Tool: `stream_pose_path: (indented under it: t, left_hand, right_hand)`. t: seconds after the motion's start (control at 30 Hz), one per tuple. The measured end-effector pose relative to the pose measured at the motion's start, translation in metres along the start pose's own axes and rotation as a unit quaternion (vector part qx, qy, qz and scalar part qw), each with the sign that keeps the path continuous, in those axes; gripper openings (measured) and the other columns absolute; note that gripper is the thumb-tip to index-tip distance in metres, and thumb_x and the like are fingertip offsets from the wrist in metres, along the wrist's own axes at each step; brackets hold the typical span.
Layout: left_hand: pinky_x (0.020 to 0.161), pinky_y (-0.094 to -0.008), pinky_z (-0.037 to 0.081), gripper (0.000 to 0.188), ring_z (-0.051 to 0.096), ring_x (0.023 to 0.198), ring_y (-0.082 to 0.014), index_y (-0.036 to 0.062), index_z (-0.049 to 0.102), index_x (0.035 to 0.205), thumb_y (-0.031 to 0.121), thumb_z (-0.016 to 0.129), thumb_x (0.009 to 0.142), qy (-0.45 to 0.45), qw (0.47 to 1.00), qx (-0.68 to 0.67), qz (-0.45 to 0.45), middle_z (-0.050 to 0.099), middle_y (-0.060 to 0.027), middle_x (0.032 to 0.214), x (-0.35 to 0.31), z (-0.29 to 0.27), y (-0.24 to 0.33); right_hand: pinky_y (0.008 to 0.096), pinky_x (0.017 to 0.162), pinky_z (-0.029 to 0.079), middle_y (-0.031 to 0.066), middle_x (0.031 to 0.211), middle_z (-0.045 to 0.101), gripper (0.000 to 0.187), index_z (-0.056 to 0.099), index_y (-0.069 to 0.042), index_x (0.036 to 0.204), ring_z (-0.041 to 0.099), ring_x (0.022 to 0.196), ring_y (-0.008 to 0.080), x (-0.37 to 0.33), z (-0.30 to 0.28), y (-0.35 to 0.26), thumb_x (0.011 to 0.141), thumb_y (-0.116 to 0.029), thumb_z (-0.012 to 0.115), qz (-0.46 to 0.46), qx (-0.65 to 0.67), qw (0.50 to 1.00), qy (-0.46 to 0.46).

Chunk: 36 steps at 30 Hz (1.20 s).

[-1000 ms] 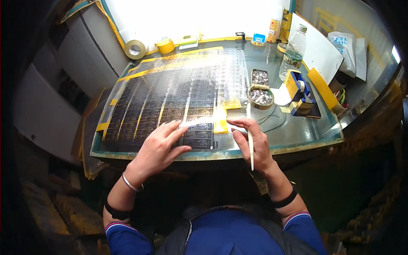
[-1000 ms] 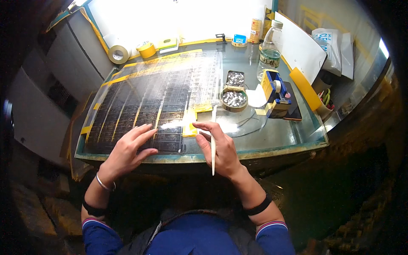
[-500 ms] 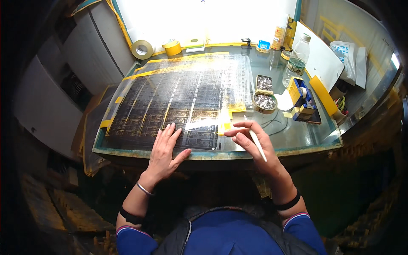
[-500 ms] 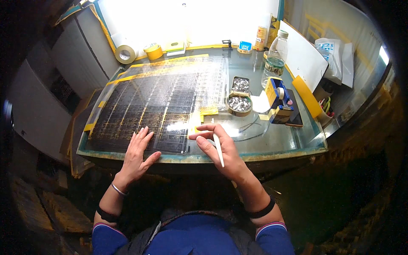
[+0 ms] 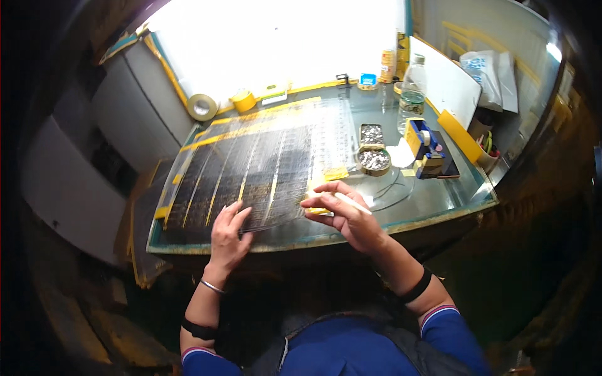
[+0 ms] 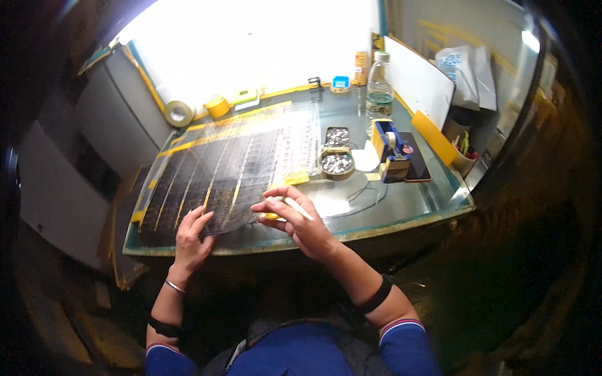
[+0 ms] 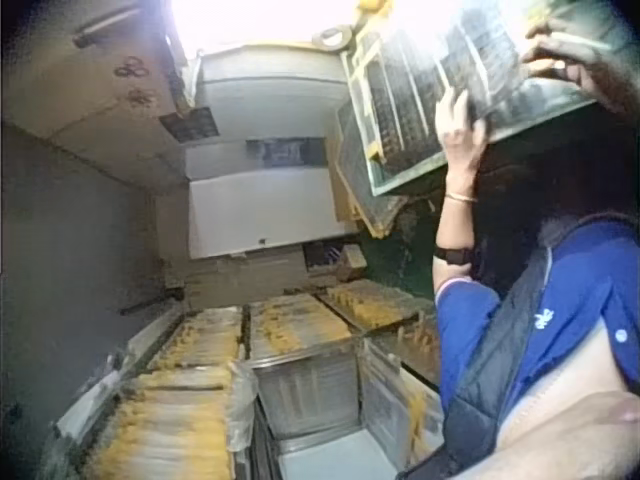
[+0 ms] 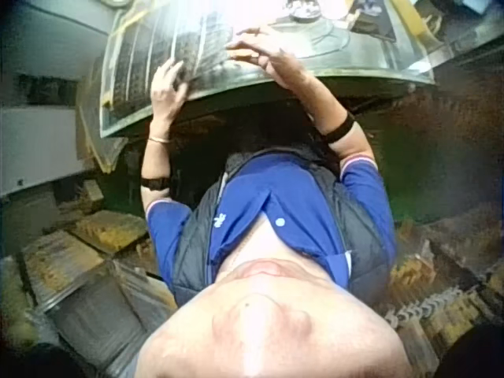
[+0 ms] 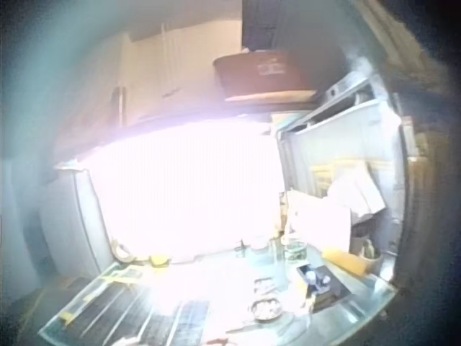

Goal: Inspecting and sorting transparent film sheets with printed patterns using a pointed tool.

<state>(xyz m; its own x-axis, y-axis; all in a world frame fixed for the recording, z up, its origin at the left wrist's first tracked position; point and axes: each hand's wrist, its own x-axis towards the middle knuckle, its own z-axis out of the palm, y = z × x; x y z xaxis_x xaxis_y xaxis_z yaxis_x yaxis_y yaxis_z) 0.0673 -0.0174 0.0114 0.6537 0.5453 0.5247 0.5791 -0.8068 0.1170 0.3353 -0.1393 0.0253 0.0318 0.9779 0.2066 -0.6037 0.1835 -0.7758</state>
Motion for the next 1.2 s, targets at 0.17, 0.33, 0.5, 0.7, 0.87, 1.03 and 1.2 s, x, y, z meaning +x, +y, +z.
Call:
stream_pose_path:
  t: [0.17, 0.33, 0.5, 0.7, 0.87, 1.03, 1.2]
  left_hand:
    - [0.072, -0.0342, 0.052, 0.016, 0.065, 0.08, -0.024, 0.0052, 0.071, 0.089, -0.004, 0.068, 0.077, 0.166, 0.986, -0.01, 0.018, 0.066, -0.0108, 0.085, 0.024, -0.068, -0.028]
    - [0.071, -0.0236, 0.048, 0.007, 0.058, 0.08, -0.0073, 0.0036, 0.069, 0.094, 0.008, 0.069, 0.09, 0.274, 0.954, -0.035, -0.12, 0.063, 0.0009, 0.084, 0.008, -0.193, -0.092]
    - [0.081, -0.0238, 0.048, 0.027, 0.063, 0.086, -0.0104, 0.0001, 0.07, 0.107, 0.02, 0.073, 0.089, 0.425, 0.878, 0.041, -0.217, 0.071, -0.0032, 0.101, -0.028, -0.327, -0.157]
    - [0.068, -0.0221, 0.053, 0.044, 0.067, 0.07, -0.0109, 0.0002, 0.075, 0.083, 0.04, 0.087, 0.07, 0.567, 0.719, 0.353, -0.19, 0.074, -0.0052, 0.083, -0.025, -0.352, -0.117]
    - [0.058, -0.0204, 0.054, 0.023, 0.067, 0.062, -0.0114, -0.0037, 0.074, 0.077, 0.018, 0.082, 0.078, 0.547, 0.679, 0.489, -0.012, 0.074, -0.0075, 0.079, -0.001, -0.267, -0.031]
    - [0.09, -0.0375, 0.054, 0.018, 0.067, 0.102, -0.0272, -0.0041, 0.069, 0.106, 0.0, 0.064, 0.089, 0.34, 0.932, 0.128, 0.017, 0.069, -0.0179, 0.111, 0.009, -0.112, 0.014]
    - [0.107, -0.0445, 0.042, 0.046, 0.058, 0.122, -0.0329, 0.0008, 0.068, 0.116, -0.017, 0.056, 0.075, 0.017, 0.992, -0.102, 0.077, 0.063, -0.0185, 0.126, -0.005, -0.012, 0.022]
  right_hand:
    - [0.0303, 0.086, 0.053, 0.0157, 0.102, 0.068, 0.026, 0.053, 0.001, 0.116, 0.065, 0.097, 0.0177, -0.003, -0.022, -0.002, 0.102, -0.021, 0.051, -0.148, -0.205, 0.965, 0.068]
    - [0.0303, 0.083, 0.052, 0.0144, 0.095, 0.069, 0.026, 0.055, 0.001, 0.109, 0.066, 0.092, 0.0178, -0.017, -0.075, -0.022, 0.101, -0.024, 0.051, -0.225, -0.349, 0.89, 0.189]
    - [0.0312, 0.084, 0.053, 0.0135, 0.095, 0.067, 0.03, 0.055, 0.0, 0.107, 0.066, 0.094, 0.0193, -0.022, -0.071, -0.032, 0.103, -0.028, 0.045, -0.153, -0.163, 0.952, 0.208]
    - [0.0291, 0.083, 0.052, 0.0122, 0.094, 0.067, 0.033, 0.056, -0.001, 0.109, 0.066, 0.091, 0.0167, -0.025, -0.074, -0.028, 0.102, -0.032, 0.047, -0.153, -0.205, 0.946, 0.199]
    - [0.0288, 0.083, 0.051, 0.0114, 0.092, 0.067, 0.034, 0.055, -0.001, 0.108, 0.066, 0.09, 0.0162, -0.023, -0.075, -0.028, 0.102, -0.033, 0.047, -0.148, -0.223, 0.945, 0.19]
    - [0.0291, 0.082, 0.052, 0.012, 0.092, 0.068, 0.035, 0.055, -0.001, 0.108, 0.066, 0.089, 0.0164, -0.024, -0.076, -0.029, 0.102, -0.035, 0.046, -0.149, -0.241, 0.94, 0.192]
    - [0.0298, 0.082, 0.052, 0.0114, 0.09, 0.068, 0.035, 0.056, -0.001, 0.106, 0.067, 0.088, 0.017, -0.023, -0.074, -0.029, 0.103, -0.034, 0.045, -0.124, -0.253, 0.939, 0.198]
